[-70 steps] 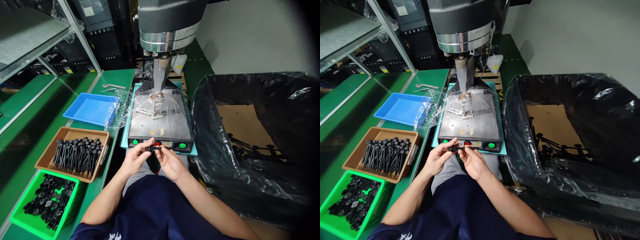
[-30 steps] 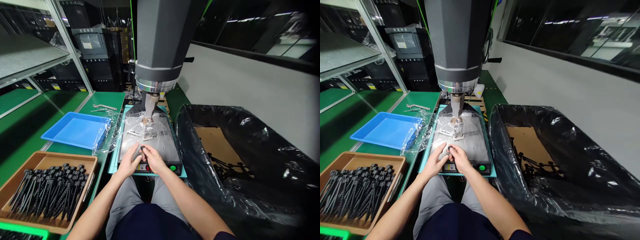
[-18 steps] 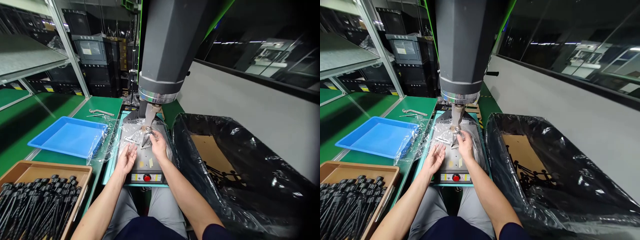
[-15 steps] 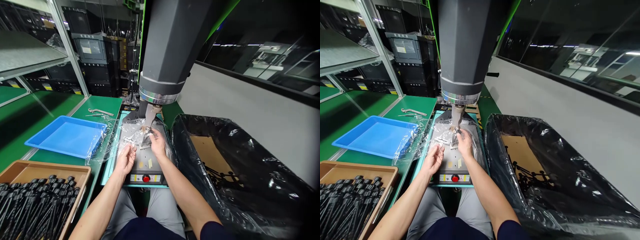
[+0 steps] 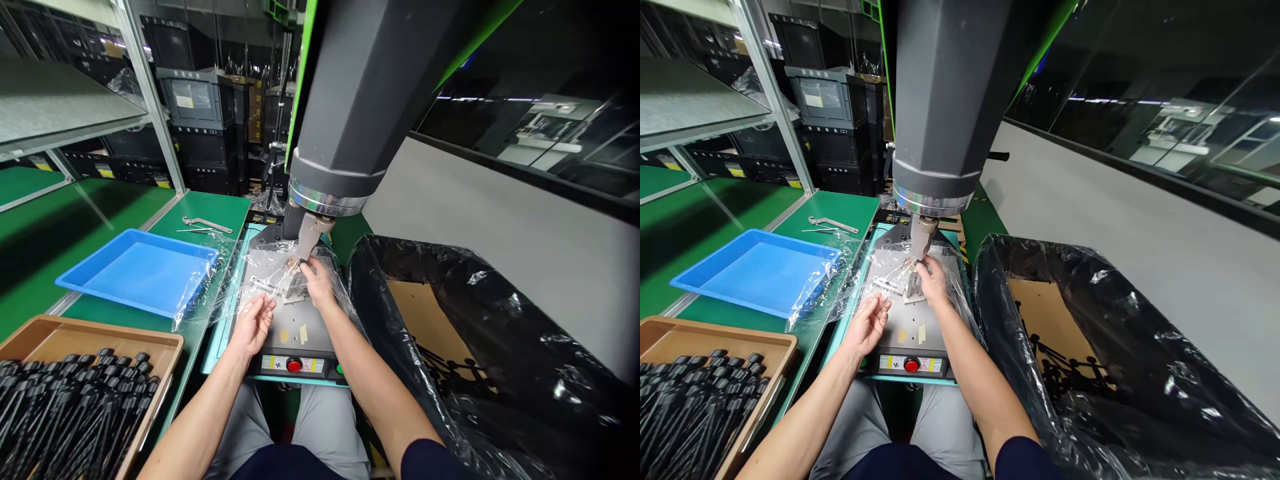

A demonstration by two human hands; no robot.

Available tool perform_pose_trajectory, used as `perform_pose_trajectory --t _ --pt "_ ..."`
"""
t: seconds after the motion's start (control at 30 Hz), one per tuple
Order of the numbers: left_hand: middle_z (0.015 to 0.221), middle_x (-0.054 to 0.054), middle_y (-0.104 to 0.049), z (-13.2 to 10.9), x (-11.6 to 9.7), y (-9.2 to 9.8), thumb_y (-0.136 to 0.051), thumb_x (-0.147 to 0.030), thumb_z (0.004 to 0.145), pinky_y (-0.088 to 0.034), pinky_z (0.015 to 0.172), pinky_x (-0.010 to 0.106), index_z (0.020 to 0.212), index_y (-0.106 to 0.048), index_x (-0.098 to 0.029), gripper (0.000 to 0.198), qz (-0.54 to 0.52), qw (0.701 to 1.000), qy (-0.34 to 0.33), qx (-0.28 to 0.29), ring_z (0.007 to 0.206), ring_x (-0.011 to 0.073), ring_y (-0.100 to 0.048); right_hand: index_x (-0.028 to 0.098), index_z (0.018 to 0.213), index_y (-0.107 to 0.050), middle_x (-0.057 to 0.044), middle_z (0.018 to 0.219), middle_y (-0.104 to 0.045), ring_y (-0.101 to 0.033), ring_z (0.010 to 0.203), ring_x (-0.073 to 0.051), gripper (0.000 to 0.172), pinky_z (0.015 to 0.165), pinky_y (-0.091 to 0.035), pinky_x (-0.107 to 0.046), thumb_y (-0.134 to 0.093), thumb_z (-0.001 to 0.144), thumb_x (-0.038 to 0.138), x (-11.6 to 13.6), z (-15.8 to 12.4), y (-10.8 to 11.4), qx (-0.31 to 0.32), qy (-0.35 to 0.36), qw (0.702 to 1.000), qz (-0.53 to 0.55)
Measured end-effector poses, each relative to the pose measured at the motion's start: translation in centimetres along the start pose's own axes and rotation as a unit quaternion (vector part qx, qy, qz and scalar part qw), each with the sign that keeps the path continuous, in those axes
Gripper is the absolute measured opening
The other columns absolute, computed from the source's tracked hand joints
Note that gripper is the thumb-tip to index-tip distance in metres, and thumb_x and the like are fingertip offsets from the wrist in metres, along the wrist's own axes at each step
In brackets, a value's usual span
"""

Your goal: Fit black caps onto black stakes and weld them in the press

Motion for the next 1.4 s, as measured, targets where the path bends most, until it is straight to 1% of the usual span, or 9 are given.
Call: perform_pose_trajectory --t 0.1,0.3,0.53,0.67,0.77,0.83,0.93,1.13,1.4 --pt "0.081 0.006 -0.072 -0.1 0.1 0.0 -0.068 -0.011 0.082 -0.057 0.053 0.016 0.089 -0.065 -0.014 0.009 0.003 1.0 0.004 -0.005 0.073 0.0146 -0.072 0.02 0.101 -0.069 -0.008 0.117 -0.066 -0.057 0.113 -0.026 0.032 0.102 -0.039 -0.04 -0.054 0.081 0.041 0.4 0.2 0.0 0.017 0.008 1.0 0.012" --pt "0.082 0.006 -0.073 -0.1 0.0 0.2 -0.069 -0.011 0.081 -0.057 0.052 0.016 0.09 -0.065 -0.014 0.01 0.015 1.0 0.001 -0.004 0.072 0.0144 -0.072 0.019 0.095 -0.065 -0.007 0.097 -0.07 -0.064 0.094 -0.026 0.034 0.088 -0.046 -0.037 -0.064 0.071 0.043 -0.7 0.7 -0.4 0.02 -0.061 0.995 0.07" --pt "0.082 0.006 -0.073 -0.2 -0.3 0.2 -0.068 -0.012 0.082 -0.057 0.051 0.015 0.089 -0.064 -0.014 0.009 0.026 1.0 -0.006 -0.002 0.071 0.0142 -0.072 0.018 0.092 -0.061 -0.004 0.089 -0.069 -0.063 0.083 -0.023 0.039 0.08 -0.048 -0.034 -0.07 0.063 0.043 -1.6 0.4 -1.2 -0.028 -0.131 0.981 0.137" --pt "0.084 0.007 -0.073 -0.2 -0.3 0.1 -0.069 -0.012 0.081 -0.057 0.052 0.016 0.09 -0.064 -0.015 0.01 0.034 0.999 -0.01 -0.003 0.072 0.0143 -0.072 0.018 0.09 -0.06 -0.005 0.091 -0.068 -0.062 0.082 -0.022 0.039 0.081 -0.049 -0.035 -0.07 0.063 0.044 -1.9 0.1 -1.2 -0.074 -0.149 0.981 0.098" --pt "0.085 0.007 -0.073 -0.3 -0.4 0.1 -0.07 -0.012 0.08 -0.057 0.052 0.016 0.09 -0.064 -0.014 0.012 0.04 0.999 -0.016 -0.004 0.072 0.0142 -0.072 0.018 0.103 -0.061 -0.007 0.102 -0.068 -0.063 0.093 -0.024 0.045 0.088 -0.049 -0.038 -0.069 0.067 0.045 -1.9 -0.6 -1.2 -0.043 -0.122 0.986 0.107" --pt "0.085 0.008 -0.073 -0.4 -0.4 0.1 -0.07 -0.012 0.08 -0.056 0.052 0.016 0.09 -0.065 -0.014 0.012 0.044 0.999 -0.018 -0.008 0.071 0.0142 -0.072 0.02 0.116 -0.058 -0.01 0.12 -0.064 -0.06 0.109 -0.026 0.054 0.095 -0.047 -0.042 -0.069 0.07 0.044 -2.2 -1.5 -0.7 -0.021 -0.105 0.987 0.119" --pt "0.088 0.008 -0.074 -0.6 -0.2 0.3 -0.069 -0.012 0.08 -0.056 0.052 0.016 0.091 -0.065 -0.013 0.011 0.058 0.998 -0.018 -0.011 0.072 0.0144 -0.072 0.021 0.128 -0.053 -0.013 0.138 -0.053 -0.051 0.126 -0.029 0.063 0.103 -0.041 -0.047 -0.069 0.071 0.044 -3.6 -3.3 1.4 -0.033 -0.118 0.984 0.129" --pt "0.085 0.006 -0.073 -0.8 0.3 0.7 -0.072 -0.014 0.079 -0.055 0.053 0.015 0.091 -0.065 -0.014 0.014 0.081 0.996 -0.024 -0.024 0.072 0.0135 -0.072 0.017 0.13 -0.054 -0.016 0.138 -0.053 -0.049 0.128 -0.033 0.067 0.105 -0.039 -0.052 -0.07 0.071 0.045 -6.4 -4.4 4.9 -0.043 -0.139 0.982 0.117" --pt "0.085 0.005 -0.073 -0.1 -0.6 0.0 -0.075 -0.017 0.076 -0.056 0.053 0.016 0.089 -0.064 -0.014 0.018 0.088 0.995 -0.052 -0.01 0.07 0.0129 -0.072 0.019 0.118 -0.063 -0.014 0.131 -0.06 -0.054 0.122 -0.032 0.055 0.098 -0.044 -0.051 -0.07 0.066 0.036 -8.8 -2.0 5.1 -0.019 -0.174 0.981 0.089"
Point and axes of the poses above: each hand's wrist, its own z-axis towards the middle knuckle, its own y-axis out of the back of the hand, x = y × z, the point moved 8 cm from there along z, towards the middle knuckle
